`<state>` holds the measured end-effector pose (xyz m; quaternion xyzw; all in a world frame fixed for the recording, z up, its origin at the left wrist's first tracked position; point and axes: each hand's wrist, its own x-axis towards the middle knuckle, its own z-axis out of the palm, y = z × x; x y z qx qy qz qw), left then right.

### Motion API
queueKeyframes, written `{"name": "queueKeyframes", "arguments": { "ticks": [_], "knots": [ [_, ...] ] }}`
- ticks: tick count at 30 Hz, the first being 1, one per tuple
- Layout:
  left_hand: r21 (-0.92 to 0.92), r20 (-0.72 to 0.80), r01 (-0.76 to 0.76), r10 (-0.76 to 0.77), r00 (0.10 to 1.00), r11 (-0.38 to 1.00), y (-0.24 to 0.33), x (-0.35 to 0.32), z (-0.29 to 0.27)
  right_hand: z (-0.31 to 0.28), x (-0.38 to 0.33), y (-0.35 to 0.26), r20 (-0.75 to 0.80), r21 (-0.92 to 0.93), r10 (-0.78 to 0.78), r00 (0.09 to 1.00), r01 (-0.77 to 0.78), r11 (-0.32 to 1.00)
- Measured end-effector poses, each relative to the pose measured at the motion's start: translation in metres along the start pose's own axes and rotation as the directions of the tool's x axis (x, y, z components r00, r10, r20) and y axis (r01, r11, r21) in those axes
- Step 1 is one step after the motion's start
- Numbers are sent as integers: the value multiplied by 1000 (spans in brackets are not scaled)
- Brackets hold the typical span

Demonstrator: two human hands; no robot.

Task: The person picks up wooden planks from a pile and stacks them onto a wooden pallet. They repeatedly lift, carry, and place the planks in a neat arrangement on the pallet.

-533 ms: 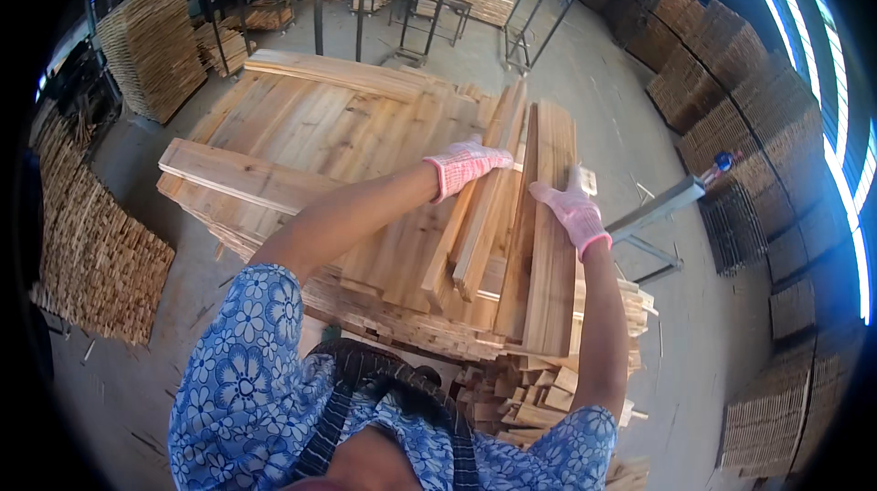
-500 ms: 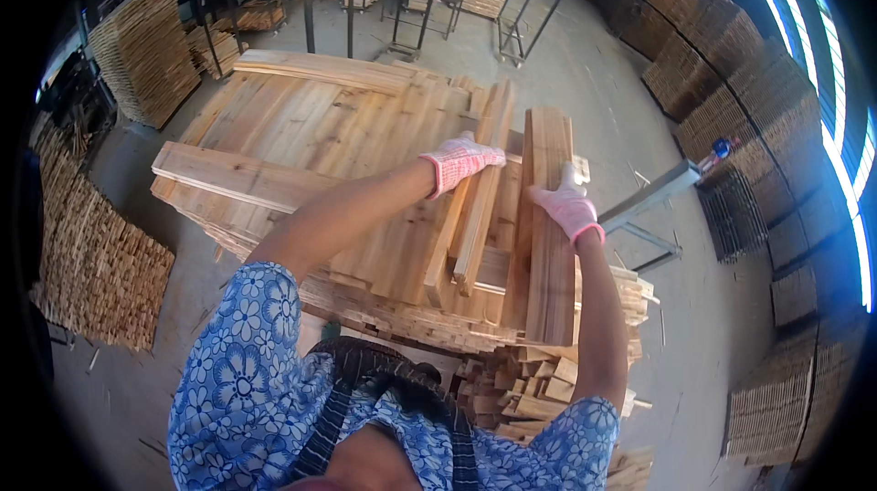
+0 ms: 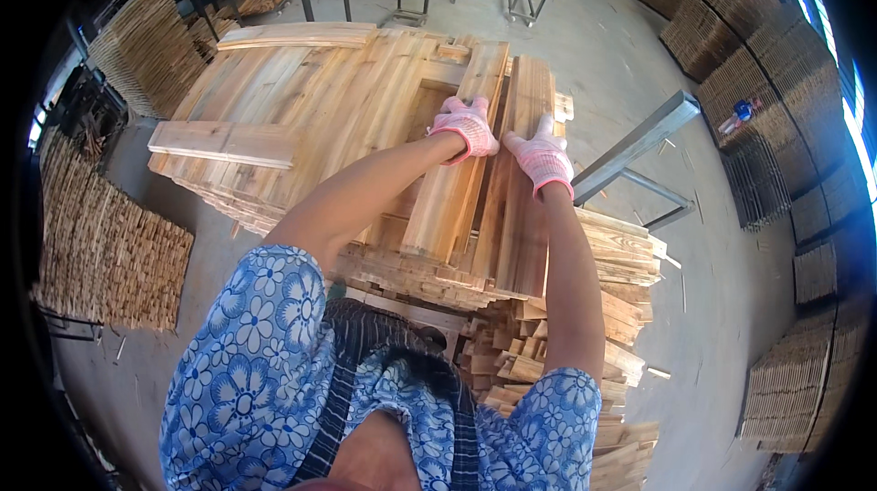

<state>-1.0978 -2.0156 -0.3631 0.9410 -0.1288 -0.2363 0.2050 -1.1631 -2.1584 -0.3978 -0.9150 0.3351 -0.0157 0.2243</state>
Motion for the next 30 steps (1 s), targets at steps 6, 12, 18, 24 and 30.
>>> {"name": "queueKeyframes", "arguments": {
  "ticks": [6, 12, 18, 24, 30],
  "knots": [
    [119, -208, 6, 19, 978, 993, -40, -9, 8, 4, 6, 8, -32, -2, -20, 999, 20, 1000],
    [7, -233, 33, -30, 972, 999, -50, 7, 0, 3, 2, -7, 13, -35, -42, 999, 43, 998],
    [-209, -202, -247, 205, 958, 946, -68, -23, -60, 23, 17, -23, 49, 68, -155, 987, 152, 986],
    [-521, -299, -380, 254, 920, 764, -57, 8, -43, 70, 44, -28, -54, 821, -221, 974, 170, 545],
    [-346, -356, -589, 479, 802, 730, -27, 12, 0, 16, -11, -13, 94, 983, -388, 917, -148, -112]
  ]
}}
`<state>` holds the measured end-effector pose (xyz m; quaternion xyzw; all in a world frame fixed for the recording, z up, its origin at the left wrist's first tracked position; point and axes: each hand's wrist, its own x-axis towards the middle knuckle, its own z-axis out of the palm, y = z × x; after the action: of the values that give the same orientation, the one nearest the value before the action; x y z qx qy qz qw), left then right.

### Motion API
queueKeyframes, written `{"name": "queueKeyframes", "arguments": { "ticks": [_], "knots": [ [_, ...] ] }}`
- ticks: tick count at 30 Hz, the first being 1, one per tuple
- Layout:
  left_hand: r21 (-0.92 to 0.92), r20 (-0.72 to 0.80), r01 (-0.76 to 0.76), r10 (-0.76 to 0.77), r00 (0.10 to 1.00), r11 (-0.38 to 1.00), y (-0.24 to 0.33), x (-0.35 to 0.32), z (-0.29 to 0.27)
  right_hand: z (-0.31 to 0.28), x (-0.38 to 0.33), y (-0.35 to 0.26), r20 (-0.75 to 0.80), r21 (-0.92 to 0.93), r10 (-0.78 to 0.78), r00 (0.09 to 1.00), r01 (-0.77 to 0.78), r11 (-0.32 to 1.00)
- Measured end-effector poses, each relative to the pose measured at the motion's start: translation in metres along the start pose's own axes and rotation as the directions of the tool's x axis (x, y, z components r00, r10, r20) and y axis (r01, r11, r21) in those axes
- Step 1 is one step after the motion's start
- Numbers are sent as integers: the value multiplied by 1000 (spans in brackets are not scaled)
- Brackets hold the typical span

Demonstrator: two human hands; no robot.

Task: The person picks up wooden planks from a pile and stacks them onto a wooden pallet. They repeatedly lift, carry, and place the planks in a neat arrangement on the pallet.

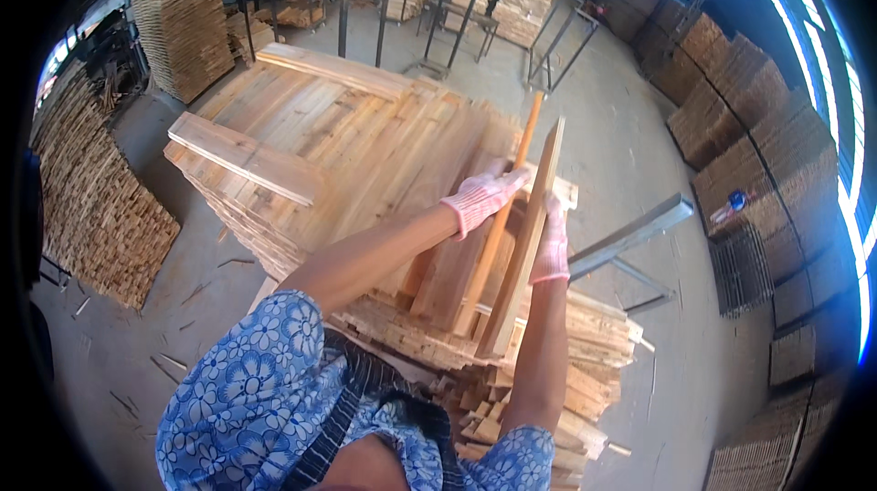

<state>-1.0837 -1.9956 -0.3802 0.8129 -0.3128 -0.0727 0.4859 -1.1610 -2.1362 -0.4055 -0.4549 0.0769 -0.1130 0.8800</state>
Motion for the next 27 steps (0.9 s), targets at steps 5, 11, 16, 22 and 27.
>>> {"name": "queueKeyframes", "arguments": {
  "ticks": [5, 11, 16, 22, 27],
  "knots": [
    [207, 133, -324, 301, 944, 923, -2, 17, 33, -47, 5, -21, -7, -158, 45, 999, -45, 986],
    [733, -104, 182, -157, 982, 656, -25, -16, -41, -62, 10, -8, -374, -926, -176, 911, -377, 14],
    [732, -76, 249, -287, 955, 634, -54, -5, -53, -16, 35, 27, -218, -967, -86, 972, -227, -116],
    [351, -86, 373, -367, 926, 859, 6, 10, -5, -46, 49, 23, -137, -985, -21, 990, -134, 105],
    [82, -132, 251, -239, 962, 965, 42, 19, 83, -96, 24, -37, -330, -315, 205, 921, -313, 896]
  ]
}}
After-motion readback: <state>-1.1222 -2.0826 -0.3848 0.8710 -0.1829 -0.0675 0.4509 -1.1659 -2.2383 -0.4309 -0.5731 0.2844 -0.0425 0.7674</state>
